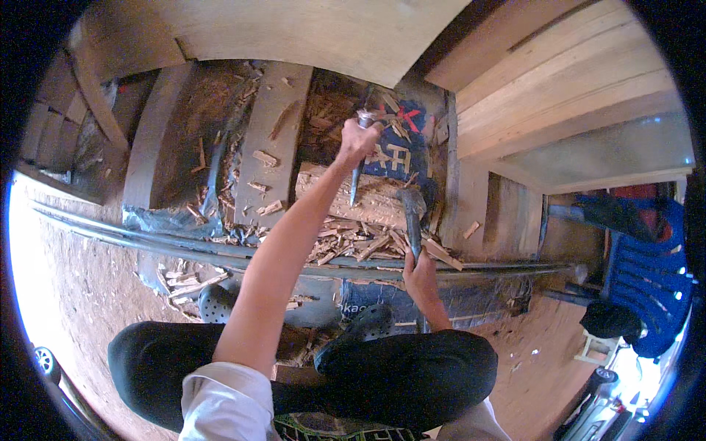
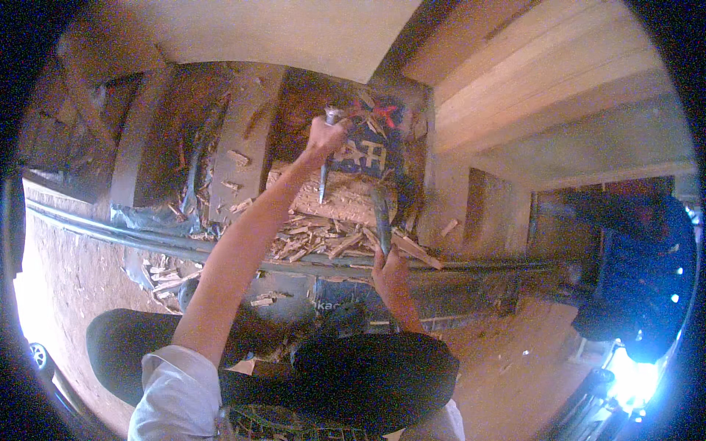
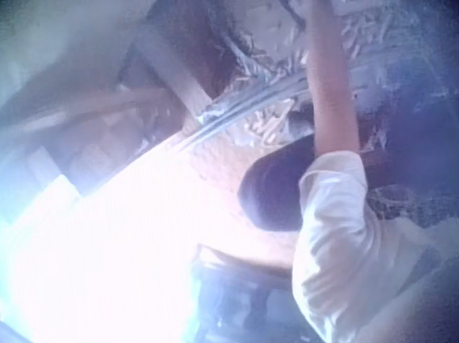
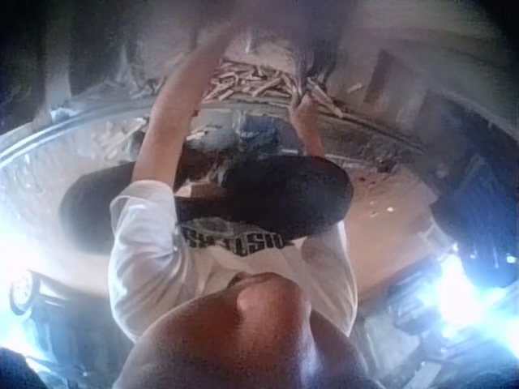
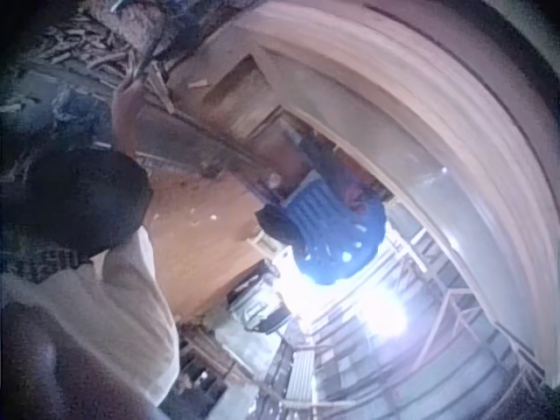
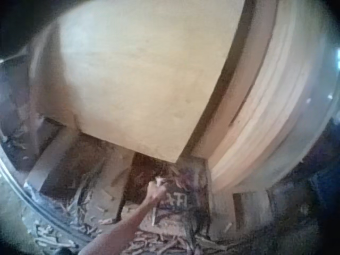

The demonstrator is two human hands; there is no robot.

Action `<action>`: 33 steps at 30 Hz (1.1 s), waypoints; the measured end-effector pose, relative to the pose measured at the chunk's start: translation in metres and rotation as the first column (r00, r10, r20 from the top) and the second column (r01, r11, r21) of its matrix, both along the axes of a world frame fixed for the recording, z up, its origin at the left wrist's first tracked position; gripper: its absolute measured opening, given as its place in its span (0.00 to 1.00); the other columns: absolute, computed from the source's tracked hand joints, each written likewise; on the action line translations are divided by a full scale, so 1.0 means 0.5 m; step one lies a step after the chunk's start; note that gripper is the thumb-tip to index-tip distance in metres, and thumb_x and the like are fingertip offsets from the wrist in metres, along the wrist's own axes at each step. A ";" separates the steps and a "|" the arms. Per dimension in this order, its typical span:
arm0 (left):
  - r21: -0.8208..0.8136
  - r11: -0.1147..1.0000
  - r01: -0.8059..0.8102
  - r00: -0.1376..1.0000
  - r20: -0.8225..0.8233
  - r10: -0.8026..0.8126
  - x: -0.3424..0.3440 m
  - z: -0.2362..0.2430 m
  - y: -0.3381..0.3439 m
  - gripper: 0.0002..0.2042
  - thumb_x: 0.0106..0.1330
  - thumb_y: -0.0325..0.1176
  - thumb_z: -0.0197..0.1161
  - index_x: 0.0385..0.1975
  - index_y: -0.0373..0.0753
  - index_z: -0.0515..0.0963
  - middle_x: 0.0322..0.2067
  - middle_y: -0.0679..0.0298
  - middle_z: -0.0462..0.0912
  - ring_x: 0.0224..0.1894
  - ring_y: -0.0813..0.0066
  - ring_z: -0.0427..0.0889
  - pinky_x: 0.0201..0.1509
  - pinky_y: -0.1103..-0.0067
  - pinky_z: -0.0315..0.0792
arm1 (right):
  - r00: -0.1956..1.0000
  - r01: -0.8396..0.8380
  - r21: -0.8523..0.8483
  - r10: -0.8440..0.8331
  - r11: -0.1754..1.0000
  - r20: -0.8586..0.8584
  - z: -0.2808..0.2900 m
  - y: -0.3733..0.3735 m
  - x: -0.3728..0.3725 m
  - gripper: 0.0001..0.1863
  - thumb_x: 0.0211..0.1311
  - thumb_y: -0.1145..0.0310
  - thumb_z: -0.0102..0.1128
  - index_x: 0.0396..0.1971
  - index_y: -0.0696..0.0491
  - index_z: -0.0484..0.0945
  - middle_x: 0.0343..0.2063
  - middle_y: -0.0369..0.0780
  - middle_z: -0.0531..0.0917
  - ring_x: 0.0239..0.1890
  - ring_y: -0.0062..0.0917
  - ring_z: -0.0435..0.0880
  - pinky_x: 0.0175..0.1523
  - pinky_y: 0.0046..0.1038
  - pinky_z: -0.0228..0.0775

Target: The person sits on the ground and uses a hammer and chisel to carve a small piece of wood. They repeatedly strike the chisel to remove wood chips, occasionally pausing to inspect the carved piece and adjust their grip.

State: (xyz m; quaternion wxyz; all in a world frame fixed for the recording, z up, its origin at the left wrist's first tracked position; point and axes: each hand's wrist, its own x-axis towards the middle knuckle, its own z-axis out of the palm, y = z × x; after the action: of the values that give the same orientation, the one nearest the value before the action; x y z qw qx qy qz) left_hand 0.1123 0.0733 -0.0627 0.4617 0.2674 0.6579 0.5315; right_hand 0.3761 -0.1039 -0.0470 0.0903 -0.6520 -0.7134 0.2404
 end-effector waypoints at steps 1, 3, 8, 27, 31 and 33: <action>-0.004 1.000 0.030 1.000 0.004 -0.030 -0.007 0.000 0.001 0.11 0.52 0.35 0.62 0.22 0.30 0.77 0.15 0.63 0.75 0.15 0.78 0.73 0.18 0.77 0.68 | 1.000 -0.017 0.061 0.019 0.998 -0.020 -0.002 -0.003 -0.005 0.14 0.64 0.63 0.48 0.31 0.61 0.71 0.20 0.54 0.74 0.26 0.51 0.74 0.29 0.42 0.63; 0.082 0.992 0.096 0.974 0.197 -0.110 -0.017 0.010 -0.009 0.08 0.54 0.33 0.60 0.19 0.35 0.73 0.12 0.67 0.70 0.12 0.80 0.68 0.14 0.79 0.63 | 0.998 -0.015 0.076 0.019 0.997 -0.060 -0.002 -0.010 -0.013 0.14 0.64 0.63 0.48 0.31 0.61 0.71 0.20 0.54 0.74 0.25 0.51 0.74 0.28 0.41 0.63; 0.192 0.976 -0.105 0.384 0.913 -0.139 -0.057 0.086 -0.011 0.08 0.57 0.31 0.56 0.18 0.38 0.71 0.12 0.70 0.66 0.11 0.82 0.61 0.13 0.83 0.56 | 0.997 0.027 -0.010 -0.027 1.000 -0.074 0.007 -0.016 -0.025 0.22 0.64 0.54 0.45 0.33 0.61 0.72 0.24 0.57 0.78 0.30 0.54 0.77 0.32 0.46 0.68; 0.407 0.911 -0.062 0.980 0.196 -0.021 0.023 0.120 -0.153 0.08 0.55 0.27 0.58 0.18 0.39 0.66 0.16 0.73 0.68 0.17 0.87 0.65 0.19 0.84 0.59 | 0.986 0.059 0.210 -0.024 0.976 -0.165 -0.046 -0.029 -0.030 0.18 0.65 0.60 0.47 0.29 0.62 0.72 0.17 0.54 0.73 0.23 0.49 0.74 0.29 0.40 0.64; 0.539 0.842 0.027 0.995 0.065 -0.074 0.034 0.134 -0.170 0.07 0.54 0.27 0.59 0.19 0.38 0.67 0.16 0.73 0.69 0.20 0.87 0.66 0.22 0.83 0.61 | 0.981 0.054 0.164 -0.022 0.985 -0.190 -0.052 -0.034 -0.029 0.19 0.65 0.59 0.47 0.31 0.62 0.73 0.18 0.55 0.74 0.25 0.50 0.75 0.29 0.41 0.65; 0.529 0.847 0.051 0.993 0.064 -0.100 0.040 0.139 -0.178 0.07 0.54 0.27 0.59 0.19 0.38 0.68 0.17 0.73 0.69 0.20 0.87 0.66 0.22 0.83 0.62 | 0.981 0.045 0.203 -0.004 0.978 -0.196 -0.048 -0.035 -0.032 0.19 0.65 0.59 0.47 0.32 0.63 0.74 0.19 0.55 0.75 0.26 0.51 0.76 0.29 0.41 0.65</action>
State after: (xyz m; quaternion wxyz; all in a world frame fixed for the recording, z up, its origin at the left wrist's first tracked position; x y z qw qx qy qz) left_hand 0.1322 -0.0156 0.0068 0.4204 0.3852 0.4550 0.6840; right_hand 0.3603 -0.1212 -0.0710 0.2297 -0.6213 -0.7140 0.2266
